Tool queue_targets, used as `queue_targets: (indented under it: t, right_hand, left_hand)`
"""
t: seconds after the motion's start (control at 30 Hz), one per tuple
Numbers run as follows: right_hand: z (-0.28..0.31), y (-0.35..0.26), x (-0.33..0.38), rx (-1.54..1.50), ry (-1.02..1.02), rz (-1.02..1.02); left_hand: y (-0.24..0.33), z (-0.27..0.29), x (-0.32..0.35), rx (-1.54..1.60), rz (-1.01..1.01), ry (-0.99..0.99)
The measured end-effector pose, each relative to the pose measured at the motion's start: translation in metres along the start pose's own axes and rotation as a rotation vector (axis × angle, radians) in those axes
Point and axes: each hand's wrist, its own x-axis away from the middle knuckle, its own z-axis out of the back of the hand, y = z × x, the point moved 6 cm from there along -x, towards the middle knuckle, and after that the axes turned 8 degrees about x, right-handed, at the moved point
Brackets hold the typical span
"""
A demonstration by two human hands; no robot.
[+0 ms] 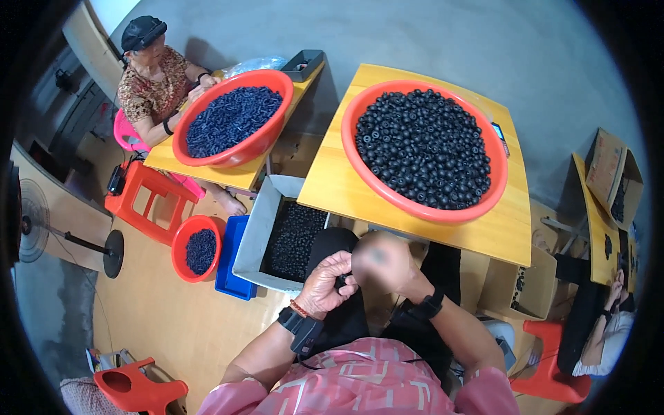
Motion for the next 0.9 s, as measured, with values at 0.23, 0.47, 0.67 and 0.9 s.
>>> queue_targets:
  t: [0.23, 0.47, 0.67, 0.9]
  right_hand:
    - [0.003, 0.005, 0.004, 0.027, -0.014, -0.005]
    - [0.000, 0.009, 0.007, 0.012, 0.013, 0.000]
    - [-0.005, 0.014, 0.005, -0.057, 0.051, -0.007]
    - [-0.008, 0.019, -0.001, -0.098, 0.093, -0.050]
  left_hand:
    - [-0.002, -0.001, -0.002, -0.024, 0.048, -0.002]
    - [-0.005, -0.001, -0.002, 0.008, 0.044, -0.010]
    - [-0.007, 0.005, -0.003, 0.045, 0.060, 0.053]
    - [-0.004, 0.006, -0.004, 0.048, 0.047, 0.071]
